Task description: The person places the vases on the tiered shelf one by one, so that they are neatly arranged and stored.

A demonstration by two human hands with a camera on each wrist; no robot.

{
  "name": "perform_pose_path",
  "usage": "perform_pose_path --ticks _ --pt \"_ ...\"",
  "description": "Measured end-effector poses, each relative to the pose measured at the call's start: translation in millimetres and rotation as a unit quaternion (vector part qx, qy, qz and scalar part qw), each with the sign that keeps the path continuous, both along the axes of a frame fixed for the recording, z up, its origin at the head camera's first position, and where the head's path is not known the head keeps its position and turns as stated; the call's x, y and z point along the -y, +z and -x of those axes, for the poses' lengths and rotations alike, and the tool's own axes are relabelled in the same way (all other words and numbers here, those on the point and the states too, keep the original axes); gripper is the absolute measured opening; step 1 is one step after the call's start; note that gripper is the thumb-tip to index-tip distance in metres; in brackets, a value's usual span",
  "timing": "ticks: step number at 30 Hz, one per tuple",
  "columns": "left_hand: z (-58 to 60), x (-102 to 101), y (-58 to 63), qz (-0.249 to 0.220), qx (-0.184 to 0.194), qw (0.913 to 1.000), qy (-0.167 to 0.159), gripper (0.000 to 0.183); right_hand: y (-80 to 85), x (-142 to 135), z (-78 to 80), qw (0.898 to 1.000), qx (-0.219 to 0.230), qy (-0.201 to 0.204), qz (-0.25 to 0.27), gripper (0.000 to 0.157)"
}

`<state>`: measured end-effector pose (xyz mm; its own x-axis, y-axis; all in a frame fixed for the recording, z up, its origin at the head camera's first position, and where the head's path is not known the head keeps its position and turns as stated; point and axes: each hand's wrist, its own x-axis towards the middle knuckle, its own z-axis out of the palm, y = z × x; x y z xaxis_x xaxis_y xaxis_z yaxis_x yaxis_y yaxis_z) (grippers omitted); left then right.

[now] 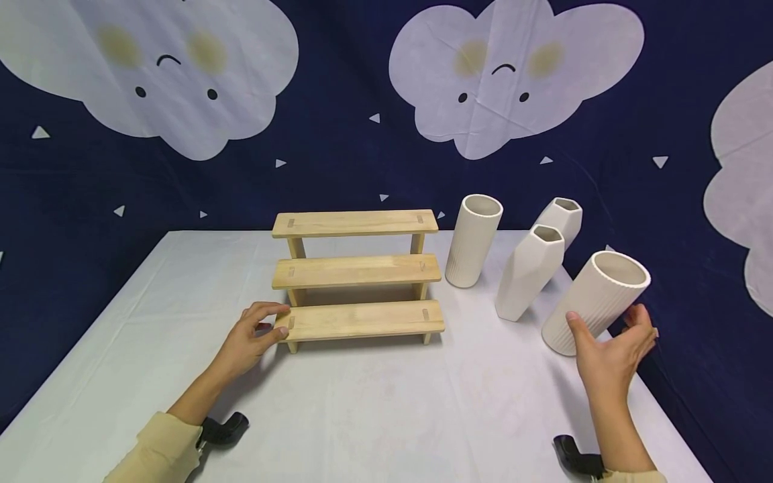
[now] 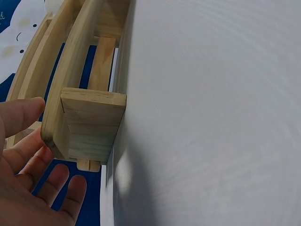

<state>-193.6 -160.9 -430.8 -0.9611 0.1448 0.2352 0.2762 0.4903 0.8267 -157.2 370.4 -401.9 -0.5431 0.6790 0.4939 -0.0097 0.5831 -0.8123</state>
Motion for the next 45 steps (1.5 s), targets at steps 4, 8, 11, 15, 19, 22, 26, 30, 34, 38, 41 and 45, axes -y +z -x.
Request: perform_pose_path --ticks 4,8,11,15,19,22,26,30,34,38,41,45 --pt "-0.9 0 1.6 -0.01 0.008 0.9999 -0.008 0.04 -0.7 -2 2.4 0.999 0.022 -0.001 0.025 0.083" --pt "-1.9 0 1.6 -0.022 0.018 0.9995 -0.011 0.04 -1.8 -5 4.6 0.998 0.04 0.004 0.051 0.082" --pt "-1.5 0 0.1 -0.024 0.021 0.9995 -0.007 0.04 -3.0 -6 6.0 0.997 0.045 0.011 0.065 0.081" --pt "-1.4 -1 -1.1 -0.017 0.032 0.9993 0.011 0.041 -4.9 -7 7.5 0.996 0.043 0.018 0.072 0.081" --pt "-1.5 0 -2.1 -0.006 0.044 0.9987 0.025 0.043 -6.1 -9 10.0 0.995 0.055 0.021 0.079 0.081" --pt "-1.0 1 -3.7 -0.005 0.057 0.998 0.028 0.043 -6.6 -10 11.6 0.994 0.068 0.021 0.086 0.081" --pt "-0.4 2 -5.9 -0.019 0.078 0.9964 0.028 0.042 -7.7 -12 13.5 0.992 0.09 0.015 0.085 0.081" --pt "0.1 3 -6.8 -0.032 0.095 0.9946 0.025 0.042 -8.6 -14 15.4 0.989 0.116 0.01 0.088 0.081" --pt "0.1 3 -6.9 -0.047 0.116 0.9919 0.021 0.043 -10.0 -15 16.6 0.986 0.131 0.021 0.097 0.082" --pt "0.2 2 -7.0 -0.052 0.119 0.9914 0.021 0.042 -11.9 -17 17.8 0.986 0.135 0.027 0.097 0.083" --pt "0.2 2 -7.3 -0.053 0.118 0.9913 0.023 0.042 -13.6 -19 18.9 0.986 0.137 0.028 0.095 0.083" --pt "0.0 2 -6.8 -0.057 0.122 0.9907 0.021 0.044 -15.6 -20 20.0 0.985 0.142 0.028 0.092 0.085"
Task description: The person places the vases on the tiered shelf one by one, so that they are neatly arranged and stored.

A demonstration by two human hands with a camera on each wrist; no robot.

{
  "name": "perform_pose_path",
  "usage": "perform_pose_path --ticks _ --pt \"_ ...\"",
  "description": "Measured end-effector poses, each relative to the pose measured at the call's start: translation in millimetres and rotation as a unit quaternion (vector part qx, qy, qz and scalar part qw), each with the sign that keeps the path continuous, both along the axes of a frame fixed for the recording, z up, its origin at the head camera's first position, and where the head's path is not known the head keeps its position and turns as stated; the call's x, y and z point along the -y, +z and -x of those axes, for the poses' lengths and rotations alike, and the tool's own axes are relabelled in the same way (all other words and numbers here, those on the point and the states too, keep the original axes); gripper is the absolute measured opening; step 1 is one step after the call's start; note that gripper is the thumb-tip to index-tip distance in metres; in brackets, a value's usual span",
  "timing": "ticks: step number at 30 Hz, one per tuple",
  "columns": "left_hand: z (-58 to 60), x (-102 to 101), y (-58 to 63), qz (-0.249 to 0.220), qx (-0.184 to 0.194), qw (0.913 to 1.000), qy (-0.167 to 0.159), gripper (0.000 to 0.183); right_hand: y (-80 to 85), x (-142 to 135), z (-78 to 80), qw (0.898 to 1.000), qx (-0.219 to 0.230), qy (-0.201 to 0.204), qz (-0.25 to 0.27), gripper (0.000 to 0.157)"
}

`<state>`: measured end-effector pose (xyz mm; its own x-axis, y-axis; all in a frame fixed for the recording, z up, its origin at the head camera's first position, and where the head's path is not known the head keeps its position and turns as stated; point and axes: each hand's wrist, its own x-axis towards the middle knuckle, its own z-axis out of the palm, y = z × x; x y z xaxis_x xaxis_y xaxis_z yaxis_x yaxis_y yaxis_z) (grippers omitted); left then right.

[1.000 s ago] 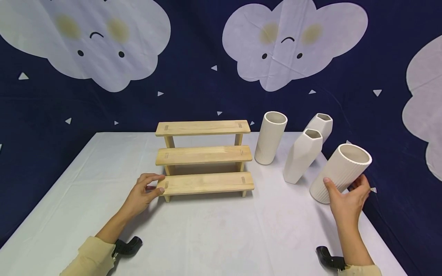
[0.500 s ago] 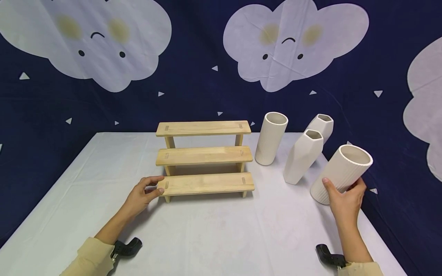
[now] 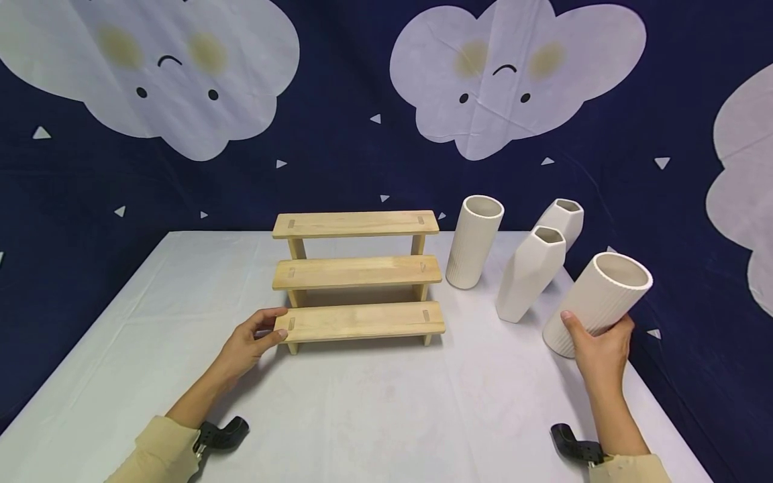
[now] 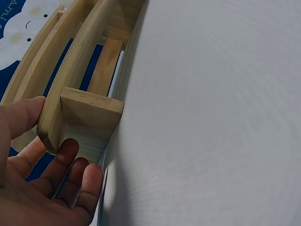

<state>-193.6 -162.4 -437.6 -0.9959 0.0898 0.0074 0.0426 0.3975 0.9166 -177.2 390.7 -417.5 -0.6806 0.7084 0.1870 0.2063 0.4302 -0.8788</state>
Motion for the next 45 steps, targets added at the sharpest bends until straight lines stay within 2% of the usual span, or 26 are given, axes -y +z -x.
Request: perform_pose_path --ticks 11,25,45 --pt "-1.1 -0.4 1.1 -0.008 0.014 0.9999 -0.002 0.047 -3.7 2.1 0.5 1.0 0.013 0.005 0.005 0.091" --pt "-1.6 -1.4 -1.0 -0.008 0.019 0.9998 0.003 0.045 -2.9 1.2 1.3 0.999 0.041 0.004 0.008 0.09" --pt "-1.9 -0.9 -2.1 -0.012 0.013 0.9998 -0.001 0.046 -5.2 2.7 -0.9 0.999 0.026 -0.015 0.017 0.08"
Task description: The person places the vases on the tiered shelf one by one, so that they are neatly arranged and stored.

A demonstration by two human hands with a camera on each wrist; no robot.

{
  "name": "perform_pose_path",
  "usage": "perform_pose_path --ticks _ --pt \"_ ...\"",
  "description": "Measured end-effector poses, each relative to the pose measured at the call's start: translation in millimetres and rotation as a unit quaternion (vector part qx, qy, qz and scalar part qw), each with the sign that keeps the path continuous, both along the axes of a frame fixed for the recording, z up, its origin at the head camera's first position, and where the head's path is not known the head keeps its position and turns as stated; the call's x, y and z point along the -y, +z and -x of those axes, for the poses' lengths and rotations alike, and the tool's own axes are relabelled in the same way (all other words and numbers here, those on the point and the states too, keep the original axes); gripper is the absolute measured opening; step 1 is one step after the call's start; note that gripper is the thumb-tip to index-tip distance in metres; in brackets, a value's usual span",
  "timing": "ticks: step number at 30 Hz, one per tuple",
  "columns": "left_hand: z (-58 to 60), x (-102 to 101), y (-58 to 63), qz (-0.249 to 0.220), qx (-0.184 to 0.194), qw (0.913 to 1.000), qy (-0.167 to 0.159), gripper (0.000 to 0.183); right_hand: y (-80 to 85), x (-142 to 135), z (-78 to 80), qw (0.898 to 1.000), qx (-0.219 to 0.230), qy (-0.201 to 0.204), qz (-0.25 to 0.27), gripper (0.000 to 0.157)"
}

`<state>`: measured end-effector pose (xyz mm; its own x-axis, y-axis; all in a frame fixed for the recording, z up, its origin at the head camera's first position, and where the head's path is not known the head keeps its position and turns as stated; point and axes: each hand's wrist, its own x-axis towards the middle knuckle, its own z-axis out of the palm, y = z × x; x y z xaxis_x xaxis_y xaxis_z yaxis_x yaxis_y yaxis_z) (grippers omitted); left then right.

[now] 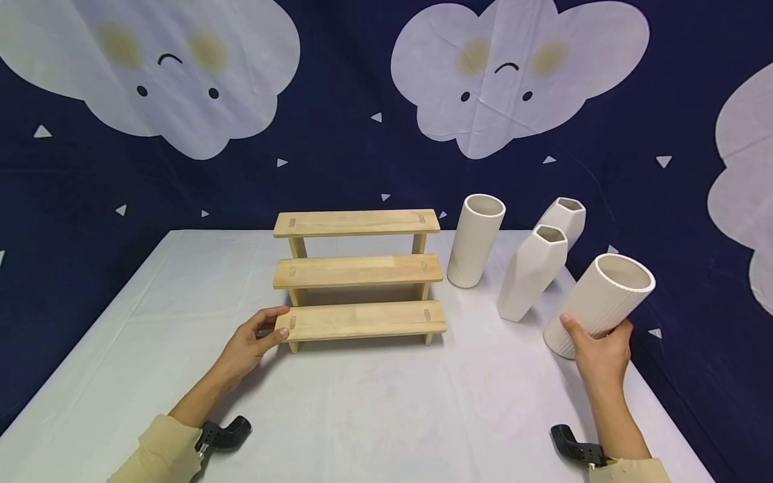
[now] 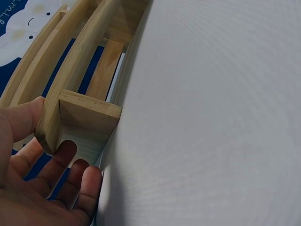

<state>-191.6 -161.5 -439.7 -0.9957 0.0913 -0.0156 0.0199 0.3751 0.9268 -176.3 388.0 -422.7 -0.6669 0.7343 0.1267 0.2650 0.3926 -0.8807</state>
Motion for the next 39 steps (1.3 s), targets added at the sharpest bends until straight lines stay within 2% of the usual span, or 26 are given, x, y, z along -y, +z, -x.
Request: perform_pose_path --ticks 11,20,33,39 --pt "-0.4 0 0.7 -0.003 0.002 1.0 -0.001 0.047 1.3 4 -8.0 1.0 0.003 0.002 0.002 0.074" --pt "0.1 -1 1.1 0.0 0.003 1.0 0.0 0.046 9.2 17 -15.9 1.0 -0.019 0.011 -0.014 0.065" --pt "0.8 0 -0.5 0.001 0.001 1.0 -0.001 0.046 24.9 45 -25.9 0.992 -0.095 0.075 -0.02 0.06" --pt "0.4 0 -0.2 0.001 0.004 1.0 0.0 0.046 31.4 59 -27.2 0.989 -0.091 0.11 -0.03 0.066"
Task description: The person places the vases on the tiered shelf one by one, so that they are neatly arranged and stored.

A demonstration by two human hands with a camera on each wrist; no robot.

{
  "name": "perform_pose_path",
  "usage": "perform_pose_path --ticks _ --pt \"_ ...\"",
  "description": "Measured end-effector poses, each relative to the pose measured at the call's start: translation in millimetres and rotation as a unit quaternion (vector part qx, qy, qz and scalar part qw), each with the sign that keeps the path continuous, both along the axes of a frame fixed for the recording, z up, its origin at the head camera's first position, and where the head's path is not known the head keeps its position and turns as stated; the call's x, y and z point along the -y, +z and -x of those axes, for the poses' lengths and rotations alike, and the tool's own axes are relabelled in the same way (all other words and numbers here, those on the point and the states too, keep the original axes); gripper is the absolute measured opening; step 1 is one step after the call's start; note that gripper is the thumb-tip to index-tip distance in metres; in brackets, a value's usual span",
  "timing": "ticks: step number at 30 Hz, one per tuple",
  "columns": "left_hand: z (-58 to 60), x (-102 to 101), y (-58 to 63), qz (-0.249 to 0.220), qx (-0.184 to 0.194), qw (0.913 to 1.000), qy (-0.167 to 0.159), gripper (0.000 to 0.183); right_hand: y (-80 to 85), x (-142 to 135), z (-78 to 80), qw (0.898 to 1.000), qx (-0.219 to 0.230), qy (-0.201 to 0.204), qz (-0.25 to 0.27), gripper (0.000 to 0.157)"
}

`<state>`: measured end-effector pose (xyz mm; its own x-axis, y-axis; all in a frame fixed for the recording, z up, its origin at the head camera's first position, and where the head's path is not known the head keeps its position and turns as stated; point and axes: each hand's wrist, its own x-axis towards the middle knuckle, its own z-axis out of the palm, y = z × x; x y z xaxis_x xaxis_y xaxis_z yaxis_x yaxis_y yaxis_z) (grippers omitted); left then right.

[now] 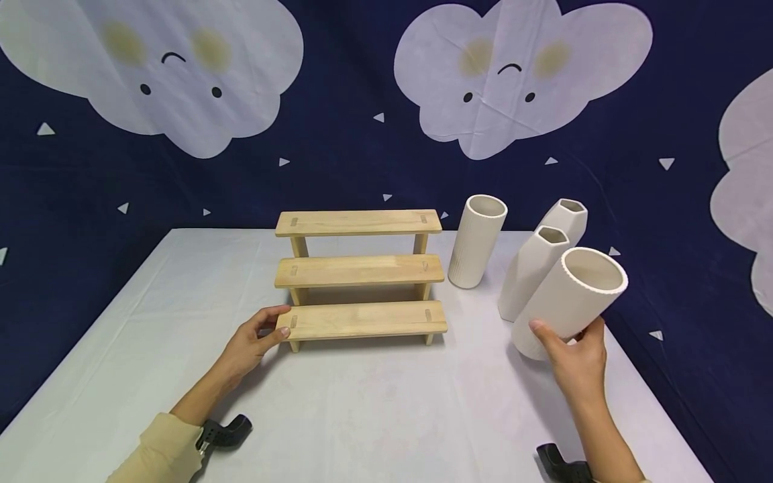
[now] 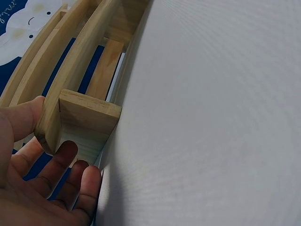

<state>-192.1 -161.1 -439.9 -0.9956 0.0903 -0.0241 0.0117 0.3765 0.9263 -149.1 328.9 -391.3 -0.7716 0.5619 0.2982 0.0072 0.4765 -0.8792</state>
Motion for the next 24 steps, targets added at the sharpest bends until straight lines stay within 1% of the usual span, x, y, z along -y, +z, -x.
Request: perform_pose_path --ticks 3,8,15,19,24 --pt "0.0 0 0.3 -0.001 0.0 1.0 0.001 0.046 2.6 7 0.8 1.0 -0.004 0.017 0.007 0.065" --pt "0.2 0 -0.5 -0.004 0.0 1.0 0.003 0.047 5.9 19 4.4 0.998 -0.026 0.055 0.019 0.068" --pt "-0.7 0 0.8 -0.005 -0.003 1.0 0.001 0.046 16.8 38 9.5 0.992 -0.031 0.114 0.051 0.069" --pt "-0.9 0 0.3 -0.006 -0.006 1.0 0.0 0.046 22.6 49 12.2 0.988 -0.03 0.143 0.042 0.069" --pt "-0.6 0 -1.1 -0.005 -0.009 0.9999 -0.002 0.046 28.7 61 16.2 0.985 -0.029 0.166 0.029 0.07"
